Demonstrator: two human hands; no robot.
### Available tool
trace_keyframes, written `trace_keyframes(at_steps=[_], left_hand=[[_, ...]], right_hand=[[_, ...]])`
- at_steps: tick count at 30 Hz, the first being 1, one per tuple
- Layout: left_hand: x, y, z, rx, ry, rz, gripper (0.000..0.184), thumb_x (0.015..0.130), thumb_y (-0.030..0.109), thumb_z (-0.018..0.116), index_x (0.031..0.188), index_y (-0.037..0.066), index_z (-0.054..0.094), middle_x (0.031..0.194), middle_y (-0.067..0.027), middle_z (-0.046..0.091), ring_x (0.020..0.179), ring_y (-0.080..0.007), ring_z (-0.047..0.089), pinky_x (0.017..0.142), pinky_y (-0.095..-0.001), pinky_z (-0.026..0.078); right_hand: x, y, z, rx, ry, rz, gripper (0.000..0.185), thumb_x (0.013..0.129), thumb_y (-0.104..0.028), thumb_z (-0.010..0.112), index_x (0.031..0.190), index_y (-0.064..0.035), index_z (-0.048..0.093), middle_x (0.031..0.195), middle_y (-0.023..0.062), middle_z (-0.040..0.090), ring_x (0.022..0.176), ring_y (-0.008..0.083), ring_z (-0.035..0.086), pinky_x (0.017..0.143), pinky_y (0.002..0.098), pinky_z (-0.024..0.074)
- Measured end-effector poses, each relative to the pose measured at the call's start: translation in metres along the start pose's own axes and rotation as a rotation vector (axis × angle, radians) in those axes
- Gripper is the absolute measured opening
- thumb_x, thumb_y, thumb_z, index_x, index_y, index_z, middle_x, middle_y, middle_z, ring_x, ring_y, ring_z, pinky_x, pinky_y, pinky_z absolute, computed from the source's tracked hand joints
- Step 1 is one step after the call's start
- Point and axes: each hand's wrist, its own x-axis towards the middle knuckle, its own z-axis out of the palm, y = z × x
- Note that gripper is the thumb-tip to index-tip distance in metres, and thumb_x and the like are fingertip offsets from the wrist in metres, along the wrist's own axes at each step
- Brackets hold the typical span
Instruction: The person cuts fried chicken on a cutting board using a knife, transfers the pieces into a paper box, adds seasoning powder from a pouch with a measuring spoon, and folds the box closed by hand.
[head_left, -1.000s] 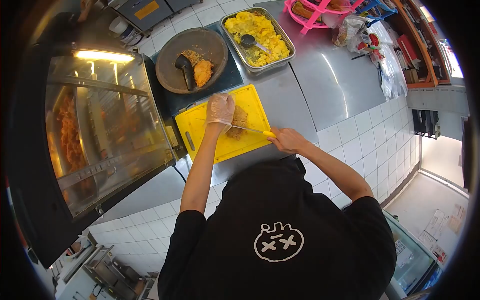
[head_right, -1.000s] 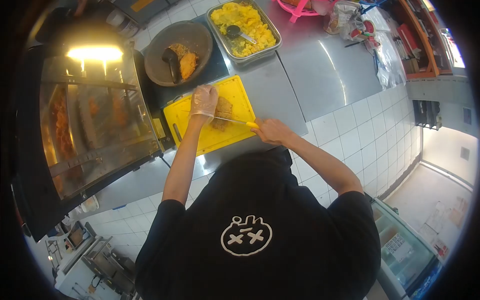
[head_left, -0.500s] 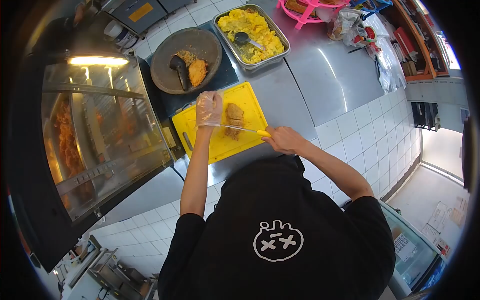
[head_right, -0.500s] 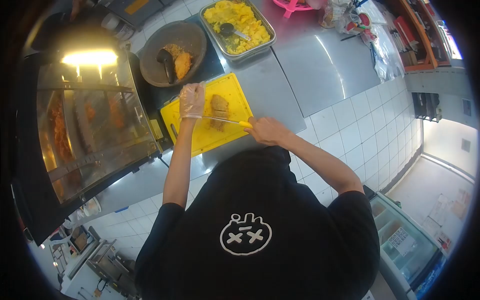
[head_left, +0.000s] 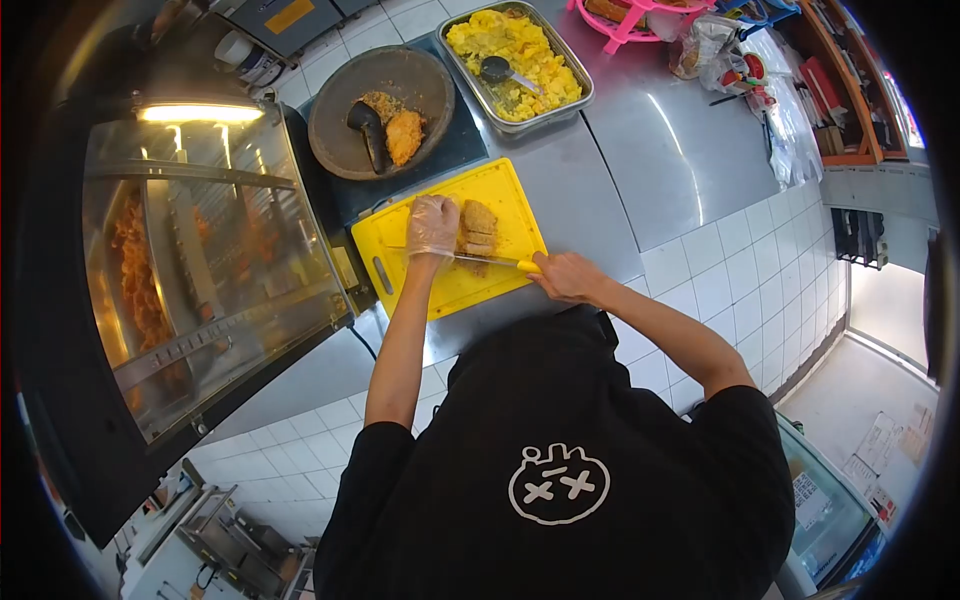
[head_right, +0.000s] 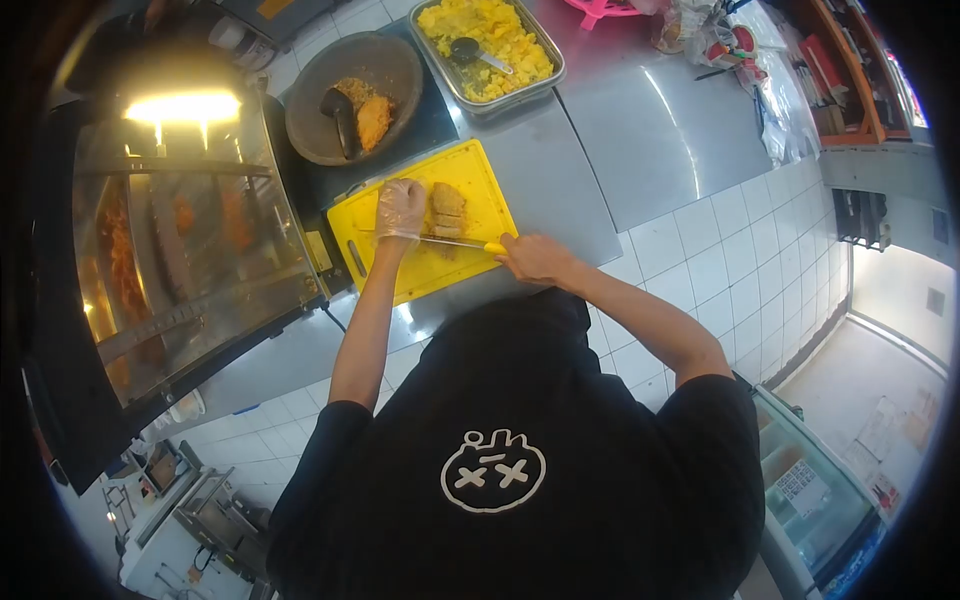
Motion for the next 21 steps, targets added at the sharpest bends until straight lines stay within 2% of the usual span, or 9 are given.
trace_keyframes(at_steps=[3, 6, 7, 10, 11, 14, 15, 18, 21], left_hand=[[0.002, 0.004, -0.003, 0.010, 0.023, 0.014, 0.030, 0.093, 0.021, 0.060, 0.082, -0.005, 0.070, 0.086, -0.0304, 0.067, 0.083, -0.0472, 0.064, 0.075, -0.0550, 0.050], [0.007, 0.016, -0.015, -0.049, -0.022, -0.071, 0.029, 0.093, 0.019, 0.059, 0.081, -0.005, 0.069, 0.084, -0.0311, 0.066, 0.082, -0.0468, 0.064, 0.074, -0.0551, 0.049], [0.009, 0.033, -0.028, -0.097, -0.050, -0.161, 0.029, 0.093, 0.018, 0.059, 0.078, -0.006, 0.067, 0.081, -0.0309, 0.064, 0.079, -0.0460, 0.064, 0.072, -0.0546, 0.047], [0.023, 0.060, -0.035, -0.127, 0.293, 0.168, 0.032, 0.093, 0.019, 0.060, 0.074, -0.007, 0.065, 0.076, -0.0314, 0.061, 0.073, -0.0471, 0.063, 0.067, -0.0545, 0.046], [0.035, 0.065, -0.036, -0.109, 0.202, 0.165, 0.033, 0.094, 0.020, 0.061, 0.074, -0.007, 0.065, 0.077, -0.0315, 0.062, 0.072, -0.0494, 0.061, 0.066, -0.0555, 0.046], [0.055, 0.061, -0.022, -0.144, -0.007, 0.022, 0.039, 0.097, 0.030, 0.063, 0.082, -0.006, 0.066, 0.087, -0.0312, 0.064, 0.077, -0.0468, 0.061, 0.069, -0.0519, 0.047], [0.059, 0.062, -0.020, -0.117, -0.074, -0.077, 0.040, 0.097, 0.033, 0.063, 0.087, -0.005, 0.067, 0.090, -0.0309, 0.066, 0.082, -0.0497, 0.062, 0.072, -0.0534, 0.049], [0.056, 0.062, -0.007, -0.054, 0.012, -0.060, 0.039, 0.096, 0.032, 0.060, 0.083, -0.003, 0.069, 0.088, -0.0311, 0.066, 0.086, -0.0502, 0.065, 0.075, -0.0540, 0.052], [0.058, 0.055, -0.003, -0.022, 0.004, -0.060, 0.038, 0.097, 0.034, 0.059, 0.089, -0.001, 0.071, 0.093, -0.0305, 0.067, 0.090, -0.0504, 0.065, 0.079, -0.0519, 0.053]], right_hand=[[-0.003, -0.006, -0.006, 0.015, -0.022, 0.017, 0.043, 0.106, -0.040, 0.052, 0.115, 0.0014, 0.058, 0.081, 0.0283, 0.069, 0.079, 0.0514, 0.067, 0.072, 0.0596, 0.0522], [-0.010, -0.020, -0.035, 0.033, -0.056, 0.053, 0.043, 0.105, -0.040, 0.052, 0.115, 0.0019, 0.059, 0.084, 0.0292, 0.069, 0.083, 0.0514, 0.067, 0.076, 0.0593, 0.0519], [-0.016, -0.026, -0.043, 0.043, -0.077, 0.072, 0.043, 0.105, -0.039, 0.052, 0.115, 0.0022, 0.060, 0.085, 0.0297, 0.070, 0.085, 0.0515, 0.067, 0.078, 0.0591, 0.0518], [-0.020, -0.019, -0.064, 0.069, -0.049, 0.087, 0.044, 0.105, -0.041, 0.051, 0.116, 0.0013, 0.061, 0.087, 0.0289, 0.070, 0.086, 0.0508, 0.067, 0.080, 0.0581, 0.0522], [-0.019, -0.014, -0.068, 0.054, -0.033, 0.084, 0.044, 0.106, -0.041, 0.051, 0.117, 0.0008, 0.061, 0.087, 0.0288, 0.070, 0.086, 0.0507, 0.067, 0.080, 0.0579, 0.0521], [-0.007, 0.002, -0.077, 0.014, -0.002, 0.071, 0.044, 0.106, -0.042, 0.049, 0.117, -0.0004, 0.061, 0.088, 0.0288, 0.070, 0.088, 0.0503, 0.067, 0.081, 0.0579, 0.0519], [-0.002, 0.007, -0.078, 0.010, -0.012, 0.069, 0.044, 0.106, -0.042, 0.049, 0.117, -0.0007, 0.061, 0.088, 0.0290, 0.070, 0.088, 0.0503, 0.067, 0.081, 0.0581, 0.0518], [0.008, 0.018, -0.078, -0.002, -0.063, 0.085, 0.044, 0.107, -0.042, 0.048, 0.117, -0.0012, 0.061, 0.090, 0.0297, 0.070, 0.089, 0.0503, 0.067, 0.081, 0.0585, 0.0516], [0.018, 0.030, -0.070, 0.022, -0.069, 0.066, 0.045, 0.107, -0.043, 0.048, 0.116, -0.0010, 0.061, 0.092, 0.0301, 0.070, 0.090, 0.0504, 0.067, 0.082, 0.0591, 0.0518]])
